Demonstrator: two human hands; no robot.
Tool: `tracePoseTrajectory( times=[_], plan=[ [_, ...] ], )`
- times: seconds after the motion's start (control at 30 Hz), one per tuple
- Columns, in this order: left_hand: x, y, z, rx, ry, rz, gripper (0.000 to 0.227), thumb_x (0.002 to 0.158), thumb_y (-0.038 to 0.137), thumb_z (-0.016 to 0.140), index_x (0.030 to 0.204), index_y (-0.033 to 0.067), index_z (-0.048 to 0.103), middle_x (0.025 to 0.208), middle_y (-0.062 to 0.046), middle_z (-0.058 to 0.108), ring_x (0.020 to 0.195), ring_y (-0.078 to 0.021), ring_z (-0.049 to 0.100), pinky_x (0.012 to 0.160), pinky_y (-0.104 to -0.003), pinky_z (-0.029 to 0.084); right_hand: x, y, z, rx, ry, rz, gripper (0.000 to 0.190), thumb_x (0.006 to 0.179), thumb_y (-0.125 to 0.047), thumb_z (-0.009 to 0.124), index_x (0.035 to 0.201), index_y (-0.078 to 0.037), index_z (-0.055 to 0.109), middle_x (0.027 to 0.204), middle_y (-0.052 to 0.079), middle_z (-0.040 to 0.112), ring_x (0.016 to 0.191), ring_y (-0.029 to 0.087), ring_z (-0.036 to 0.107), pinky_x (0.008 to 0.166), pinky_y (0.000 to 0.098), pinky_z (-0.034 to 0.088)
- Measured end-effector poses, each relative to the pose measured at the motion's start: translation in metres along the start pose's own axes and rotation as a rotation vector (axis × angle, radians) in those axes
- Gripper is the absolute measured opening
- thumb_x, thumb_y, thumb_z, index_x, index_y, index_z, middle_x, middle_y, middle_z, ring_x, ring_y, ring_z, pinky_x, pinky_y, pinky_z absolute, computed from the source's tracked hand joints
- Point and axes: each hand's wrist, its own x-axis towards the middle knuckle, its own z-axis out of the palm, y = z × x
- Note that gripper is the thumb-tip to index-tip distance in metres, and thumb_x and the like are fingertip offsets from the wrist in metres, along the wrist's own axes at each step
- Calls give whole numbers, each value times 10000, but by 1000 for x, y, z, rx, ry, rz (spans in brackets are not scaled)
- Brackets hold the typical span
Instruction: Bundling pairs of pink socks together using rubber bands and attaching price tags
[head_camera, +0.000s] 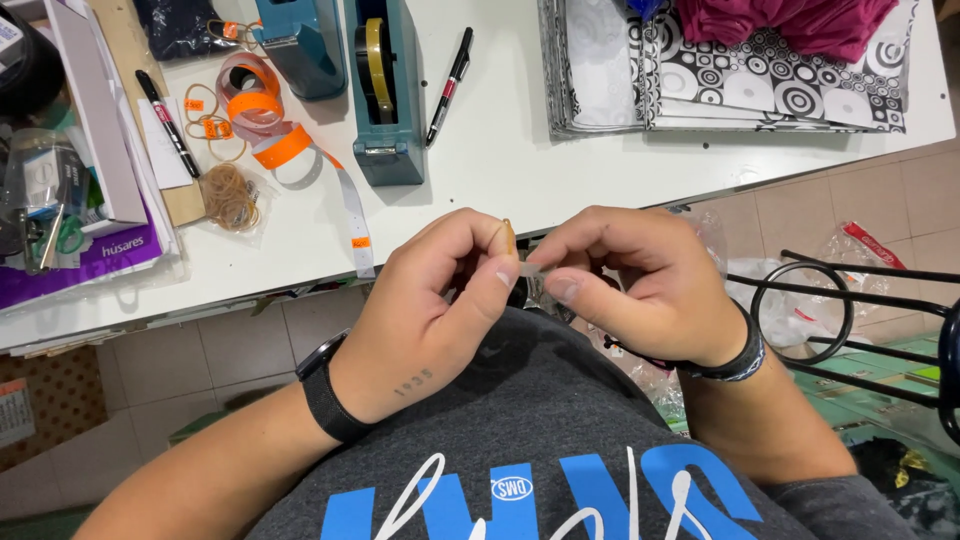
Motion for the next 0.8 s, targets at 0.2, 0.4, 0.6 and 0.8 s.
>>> tracePoseTrajectory(
  times=[0.2, 0.4, 0.6, 0.8],
  plan=[
    [2, -2, 2, -15, 48, 59, 255, 1059, 315, 408, 894, 123, 433, 740, 52, 350, 653, -98, 316, 614, -265, 313, 1, 1, 3, 75, 111, 83, 290, 1002, -171, 591, 1240, -27, 671, 560, -7, 534, 488, 75, 491, 502, 199, 416],
    [3, -5, 5, -96, 113, 76, 209, 1063, 272, 428, 932, 110, 446, 763, 43, 387, 663, -92, 349, 616, -248, 348, -13, -6, 20, 8, 351, -7, 100, 966, -80, 643, 949, 19, 643, 645, 61, 613, 458, 88, 555, 480, 200, 415],
    [3, -4, 7, 9, 139, 99, 213, 1058, 273, 423, 931, 109, 473, 785, 43, 408, 680, -97, 365, 644, -257, 357, -13, -2, 34, -65, 383, -43, 124, 916, -63, 743, 1017, 4, 718, 712, 61, 689, 616, 84, 611, 581, 203, 466],
    [3, -1, 8, 40, 132, 119, 209, 1048, 268, 440, 919, 109, 481, 779, 30, 443, 687, -111, 396, 653, -263, 370, -9, -4, 36, -66, 417, -37, 58, 921, -51, 740, 937, -17, 696, 670, 40, 631, 582, 78, 522, 556, 214, 420]
  ],
)
